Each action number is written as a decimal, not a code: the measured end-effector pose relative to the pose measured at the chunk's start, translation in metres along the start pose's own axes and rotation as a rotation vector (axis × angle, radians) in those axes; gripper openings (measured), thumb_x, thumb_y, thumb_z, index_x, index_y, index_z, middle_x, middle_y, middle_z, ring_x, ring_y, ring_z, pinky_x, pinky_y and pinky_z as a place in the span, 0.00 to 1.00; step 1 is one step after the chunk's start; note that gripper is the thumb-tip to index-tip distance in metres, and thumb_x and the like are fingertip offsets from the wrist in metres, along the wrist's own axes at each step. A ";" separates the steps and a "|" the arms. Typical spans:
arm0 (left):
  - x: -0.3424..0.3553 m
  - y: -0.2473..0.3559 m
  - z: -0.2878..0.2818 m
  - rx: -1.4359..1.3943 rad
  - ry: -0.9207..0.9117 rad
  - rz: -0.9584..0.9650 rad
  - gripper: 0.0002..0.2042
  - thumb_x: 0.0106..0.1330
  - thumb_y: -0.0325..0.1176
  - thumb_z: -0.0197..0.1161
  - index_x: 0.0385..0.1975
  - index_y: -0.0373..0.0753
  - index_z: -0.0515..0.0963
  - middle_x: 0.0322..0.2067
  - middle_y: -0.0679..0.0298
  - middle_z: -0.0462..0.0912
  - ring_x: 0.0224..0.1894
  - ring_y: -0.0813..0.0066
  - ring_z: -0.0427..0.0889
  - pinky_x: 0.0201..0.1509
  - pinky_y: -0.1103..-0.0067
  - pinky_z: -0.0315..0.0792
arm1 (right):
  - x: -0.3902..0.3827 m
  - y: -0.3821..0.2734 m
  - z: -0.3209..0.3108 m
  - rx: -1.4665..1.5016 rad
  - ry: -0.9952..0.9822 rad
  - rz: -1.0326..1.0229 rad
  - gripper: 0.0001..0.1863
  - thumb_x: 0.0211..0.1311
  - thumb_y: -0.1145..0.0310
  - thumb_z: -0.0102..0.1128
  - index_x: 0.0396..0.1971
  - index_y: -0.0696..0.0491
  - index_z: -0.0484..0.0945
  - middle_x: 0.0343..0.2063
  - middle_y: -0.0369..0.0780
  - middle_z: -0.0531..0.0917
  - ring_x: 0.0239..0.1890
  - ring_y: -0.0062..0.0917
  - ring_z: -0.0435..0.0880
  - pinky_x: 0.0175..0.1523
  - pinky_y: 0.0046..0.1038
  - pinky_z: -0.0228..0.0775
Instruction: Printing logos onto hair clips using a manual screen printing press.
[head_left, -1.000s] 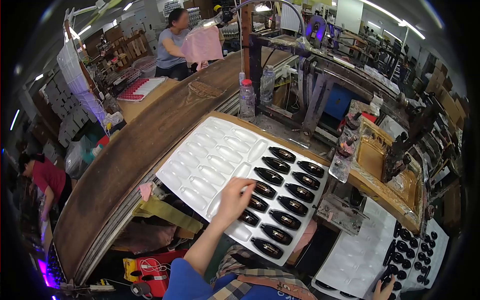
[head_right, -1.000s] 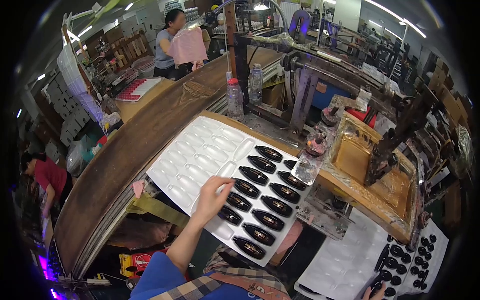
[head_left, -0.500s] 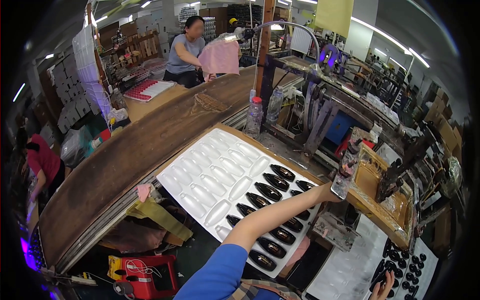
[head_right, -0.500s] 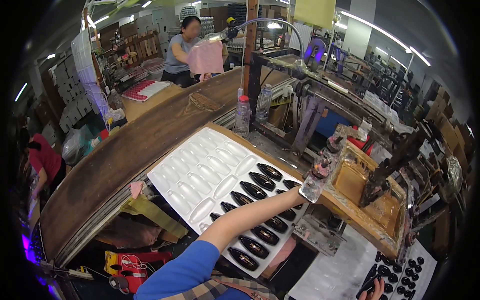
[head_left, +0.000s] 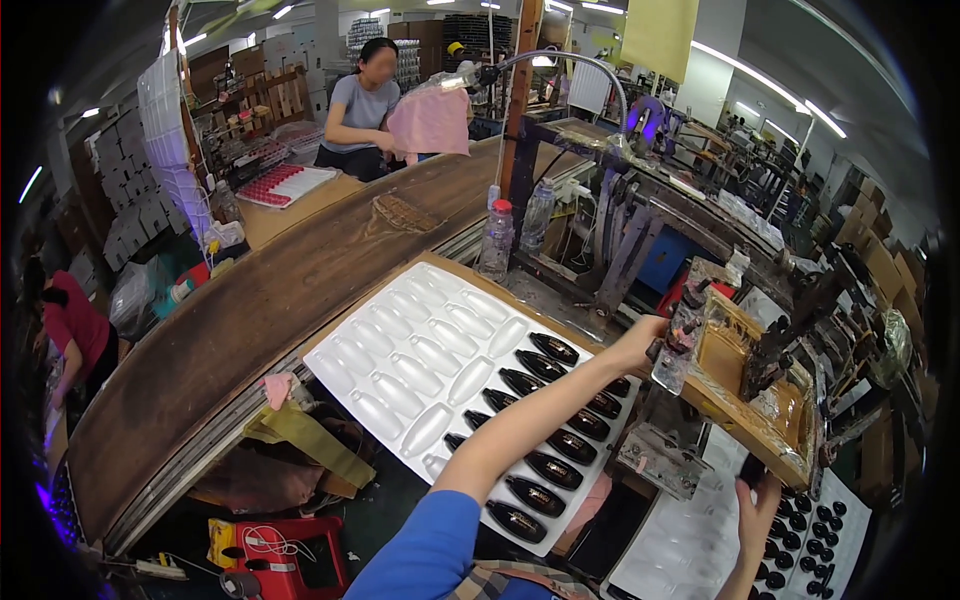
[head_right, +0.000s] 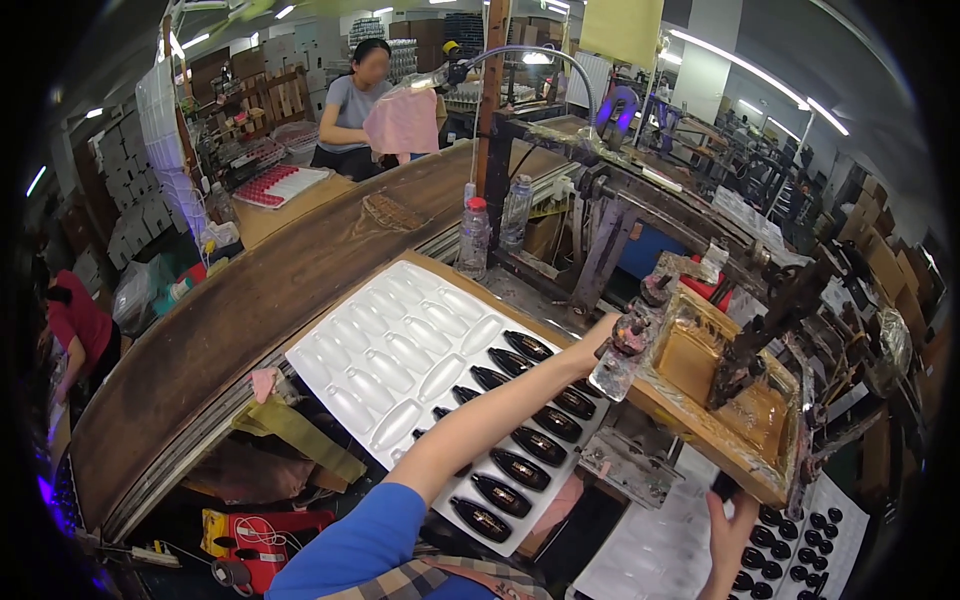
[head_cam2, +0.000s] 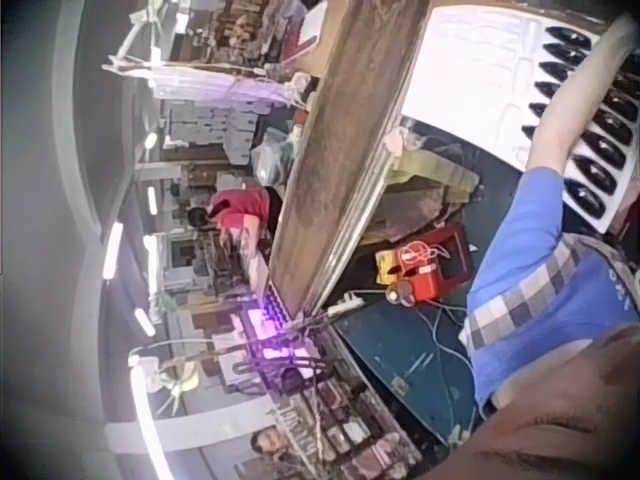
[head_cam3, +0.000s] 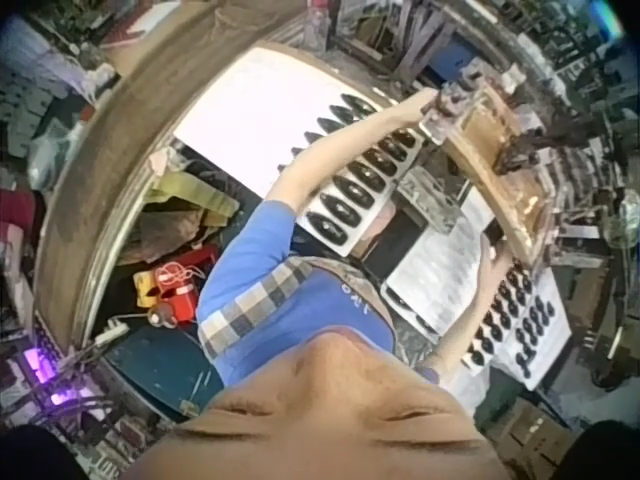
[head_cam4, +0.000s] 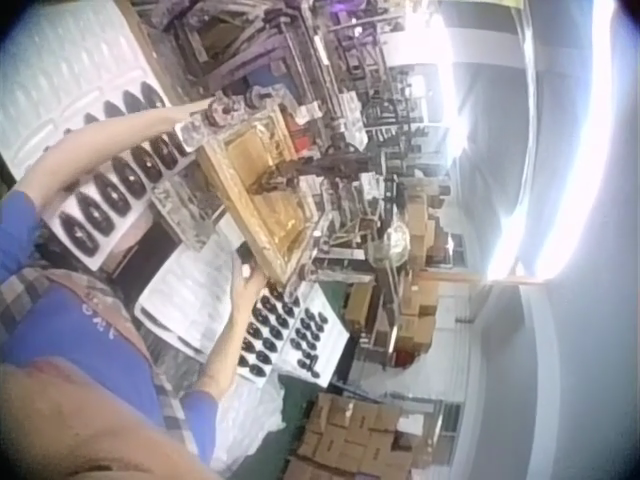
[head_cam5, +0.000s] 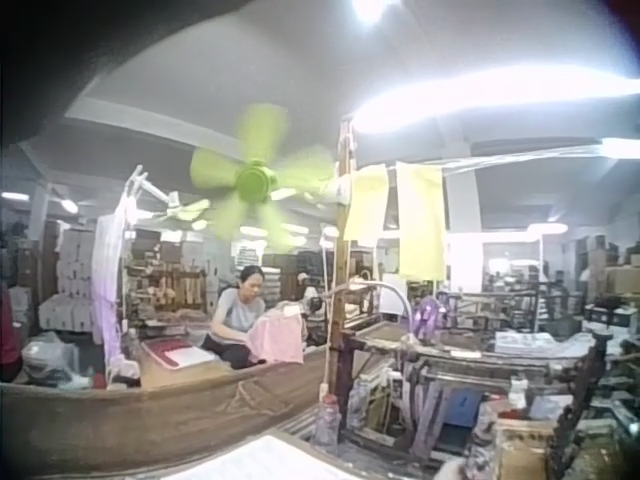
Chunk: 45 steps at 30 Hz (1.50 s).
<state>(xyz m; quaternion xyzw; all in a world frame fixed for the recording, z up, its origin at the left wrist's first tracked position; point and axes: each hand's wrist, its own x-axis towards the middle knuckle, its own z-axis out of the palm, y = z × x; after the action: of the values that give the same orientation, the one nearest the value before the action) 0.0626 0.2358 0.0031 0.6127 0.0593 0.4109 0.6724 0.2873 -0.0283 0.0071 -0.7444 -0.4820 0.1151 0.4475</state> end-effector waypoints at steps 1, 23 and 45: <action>-0.008 0.005 -0.006 0.014 0.062 -0.027 0.10 0.56 0.30 0.58 0.35 0.31 0.75 0.31 0.70 0.76 0.34 0.85 0.71 0.37 0.86 0.66 | 0.010 -0.004 0.009 0.035 -0.066 -0.085 0.27 0.44 0.70 0.63 0.46 0.61 0.66 0.45 0.44 0.72 0.49 0.29 0.68 0.53 0.27 0.58; -0.320 0.065 -0.052 0.349 1.132 -0.084 0.08 0.59 0.25 0.55 0.35 0.30 0.75 0.31 0.62 0.78 0.33 0.81 0.76 0.39 0.86 0.69 | 0.031 -0.044 0.094 -0.136 -0.160 -0.467 0.17 0.45 0.68 0.62 0.31 0.62 0.70 0.18 0.39 0.71 0.21 0.21 0.67 0.28 0.21 0.59; -0.345 0.010 -0.008 0.638 1.119 -0.241 0.05 0.56 0.21 0.55 0.32 0.31 0.75 0.31 0.62 0.77 0.35 0.78 0.75 0.41 0.85 0.68 | -0.093 0.050 -0.075 -0.770 -0.039 0.236 0.24 0.55 0.61 0.52 0.49 0.59 0.64 0.46 0.48 0.71 0.44 0.39 0.72 0.46 0.31 0.64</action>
<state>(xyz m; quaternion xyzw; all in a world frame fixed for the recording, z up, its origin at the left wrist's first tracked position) -0.1724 0.0255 -0.1364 0.4648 0.5874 0.5518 0.3665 0.3163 -0.1528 -0.0126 -0.9056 -0.4094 -0.0090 0.1105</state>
